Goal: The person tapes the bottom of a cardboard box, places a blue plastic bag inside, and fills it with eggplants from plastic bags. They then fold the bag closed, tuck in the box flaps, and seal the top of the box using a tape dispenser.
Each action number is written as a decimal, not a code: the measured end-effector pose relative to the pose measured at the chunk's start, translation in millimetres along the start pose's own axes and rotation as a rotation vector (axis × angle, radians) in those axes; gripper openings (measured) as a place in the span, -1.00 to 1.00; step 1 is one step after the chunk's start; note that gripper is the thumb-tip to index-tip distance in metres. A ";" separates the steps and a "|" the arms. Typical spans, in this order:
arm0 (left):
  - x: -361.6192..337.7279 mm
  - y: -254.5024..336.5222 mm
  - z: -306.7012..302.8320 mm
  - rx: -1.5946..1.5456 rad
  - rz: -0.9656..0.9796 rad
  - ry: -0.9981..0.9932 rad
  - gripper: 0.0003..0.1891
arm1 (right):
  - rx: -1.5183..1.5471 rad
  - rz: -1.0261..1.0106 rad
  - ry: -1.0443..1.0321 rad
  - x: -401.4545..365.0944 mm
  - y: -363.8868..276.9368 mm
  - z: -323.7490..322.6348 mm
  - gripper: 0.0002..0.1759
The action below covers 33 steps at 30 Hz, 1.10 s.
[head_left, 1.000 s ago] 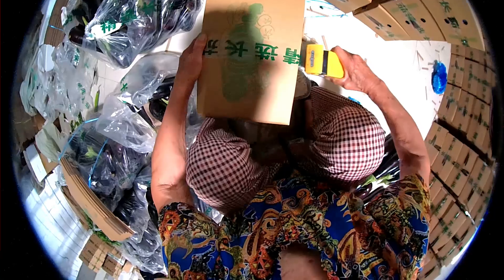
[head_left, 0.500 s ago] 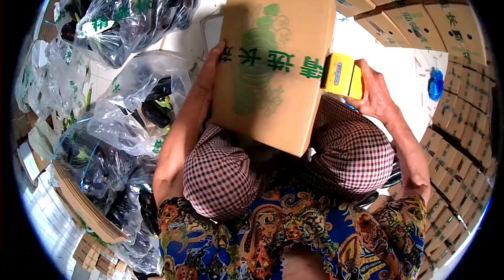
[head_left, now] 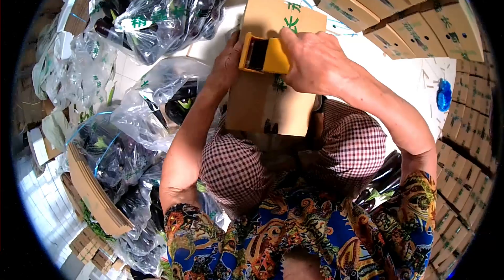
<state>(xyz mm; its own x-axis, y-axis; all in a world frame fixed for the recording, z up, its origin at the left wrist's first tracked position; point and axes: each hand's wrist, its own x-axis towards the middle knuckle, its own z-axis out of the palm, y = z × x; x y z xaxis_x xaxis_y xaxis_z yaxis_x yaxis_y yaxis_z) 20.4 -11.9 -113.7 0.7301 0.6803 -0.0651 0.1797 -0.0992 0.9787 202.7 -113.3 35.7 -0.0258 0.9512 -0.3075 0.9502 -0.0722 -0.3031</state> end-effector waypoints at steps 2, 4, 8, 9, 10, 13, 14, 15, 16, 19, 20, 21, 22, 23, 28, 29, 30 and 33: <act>1.7 -7.0 -12.3 0.511 0.260 -0.025 -0.58 | 0.001 -0.008 -0.010 4.7 -5.7 -0.6 -0.47; -6.5 -13.7 -18.1 0.496 0.255 0.052 -0.53 | 0.015 -0.044 -0.039 12.0 -11.2 -3.6 -0.50; -9.7 -19.9 -28.4 0.606 0.268 0.105 -0.53 | 0.017 -0.155 0.065 20.3 -10.1 2.8 -0.49; -8.2 -31.5 -30.5 0.582 0.262 0.111 -0.56 | 0.017 -0.073 -0.006 17.9 -11.2 -0.5 -0.51; -7.0 -26.6 -31.7 0.559 0.256 0.116 -0.59 | 0.019 0.011 -0.076 14.4 -14.7 -7.2 -0.54; -7.6 -12.3 -26.6 0.412 -0.117 0.233 -0.52 | -0.026 0.034 -0.152 1.2 -6.1 -10.6 -0.57; -8.6 -18.2 -28.3 0.454 -0.075 0.232 -0.46 | -0.047 0.012 -0.157 -7.9 3.2 -10.1 -0.57; -9.8 -28.0 -33.9 0.499 -0.035 0.228 -0.40 | 0.012 0.012 -0.162 -17.4 10.7 -11.5 -0.62; -10.1 -33.6 -36.0 0.547 0.007 0.221 -0.34 | 0.028 -0.009 -0.112 -24.6 22.5 -6.1 -0.61; -10.2 -5.0 -33.8 0.489 -0.216 0.215 -0.35 | 0.059 -0.080 0.036 -42.7 65.3 34.5 -0.58; -10.3 -5.1 -35.2 0.499 -0.238 0.202 -0.35 | 0.079 -0.057 0.029 -49.9 75.1 42.6 -0.58; -9.9 -7.3 -36.1 0.474 -0.224 0.220 -0.39 | 0.096 -0.036 0.021 -56.0 84.8 48.1 -0.58; -9.9 -8.0 -36.5 0.444 -0.226 0.220 -0.40 | 0.108 -0.015 0.010 -63.0 96.9 54.9 -0.58; -9.5 -7.3 -36.6 0.412 -0.227 0.219 -0.42 | 0.076 -0.016 0.092 -68.1 112.0 70.8 -0.55; -13.0 -13.1 -38.9 0.354 -0.169 0.206 -0.46 | 0.249 -0.007 0.152 -100.3 163.5 116.6 -0.51; -10.9 -15.5 -41.0 0.359 -0.240 0.193 -0.45 | 0.282 0.033 0.140 -104.2 172.0 124.3 -0.50; -10.8 -18.6 -42.8 0.327 -0.261 0.195 -0.44 | 0.315 0.072 0.123 -109.4 181.1 133.1 -0.49; -10.0 -18.2 -45.4 0.303 -0.415 0.162 -0.42 | 0.276 0.177 0.058 -138.9 212.9 169.0 -0.46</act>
<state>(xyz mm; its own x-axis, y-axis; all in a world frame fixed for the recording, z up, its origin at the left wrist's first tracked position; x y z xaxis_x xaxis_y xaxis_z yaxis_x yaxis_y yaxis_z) -20.1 16.1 -122.0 0.4503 0.8079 -0.3800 0.6313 0.0129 0.7755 356.0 -311.5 -138.5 0.1575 0.9314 -0.3280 0.8183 -0.3090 -0.4846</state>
